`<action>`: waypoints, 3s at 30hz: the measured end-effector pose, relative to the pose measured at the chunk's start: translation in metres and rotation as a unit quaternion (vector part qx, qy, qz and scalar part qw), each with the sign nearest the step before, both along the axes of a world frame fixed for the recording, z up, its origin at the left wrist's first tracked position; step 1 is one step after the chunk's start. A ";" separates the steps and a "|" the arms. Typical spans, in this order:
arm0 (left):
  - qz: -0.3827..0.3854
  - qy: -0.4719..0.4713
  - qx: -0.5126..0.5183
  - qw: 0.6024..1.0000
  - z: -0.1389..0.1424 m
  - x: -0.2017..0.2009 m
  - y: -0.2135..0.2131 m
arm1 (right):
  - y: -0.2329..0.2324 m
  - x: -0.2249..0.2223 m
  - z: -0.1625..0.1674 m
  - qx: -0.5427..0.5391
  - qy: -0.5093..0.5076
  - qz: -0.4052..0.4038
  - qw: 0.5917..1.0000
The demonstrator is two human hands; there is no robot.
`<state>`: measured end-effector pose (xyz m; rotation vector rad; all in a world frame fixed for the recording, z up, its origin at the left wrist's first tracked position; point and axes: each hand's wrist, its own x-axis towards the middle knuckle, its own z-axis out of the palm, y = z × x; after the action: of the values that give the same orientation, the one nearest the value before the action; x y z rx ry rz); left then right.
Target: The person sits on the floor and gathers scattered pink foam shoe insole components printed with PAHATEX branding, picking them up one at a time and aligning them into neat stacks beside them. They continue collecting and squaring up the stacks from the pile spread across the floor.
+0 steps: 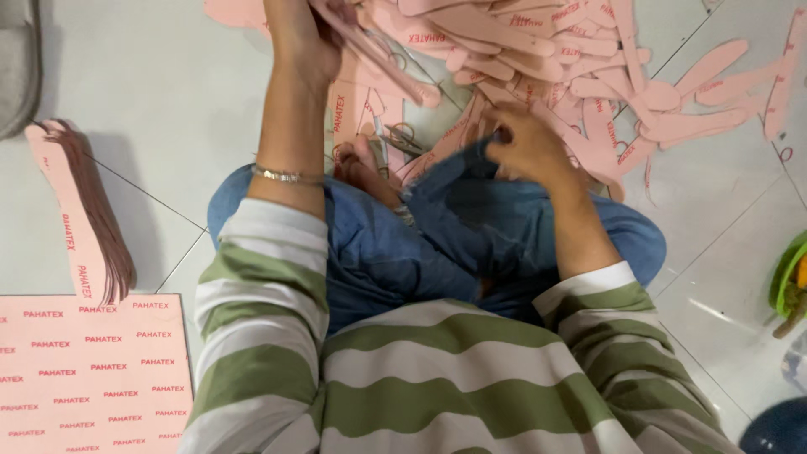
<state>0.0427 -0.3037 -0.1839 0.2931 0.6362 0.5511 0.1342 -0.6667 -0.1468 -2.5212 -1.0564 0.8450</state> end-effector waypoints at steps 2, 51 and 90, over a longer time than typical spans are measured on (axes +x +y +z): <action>-0.063 -0.039 -0.028 0.997 0.011 -0.014 -0.017 | 0.000 0.017 0.002 0.057 -0.031 -0.102 0.993; -0.188 0.142 0.165 0.958 -0.015 0.014 -0.096 | 0.015 0.063 -0.029 0.336 0.323 -0.377 0.800; 0.000 0.245 0.315 0.917 0.019 0.014 -0.098 | 0.030 0.045 -0.011 0.393 0.273 -0.213 0.852</action>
<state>0.0565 -0.4016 -0.1645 1.0648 0.9316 0.6807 0.1792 -0.6367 -0.1577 -1.5753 -0.4648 0.7198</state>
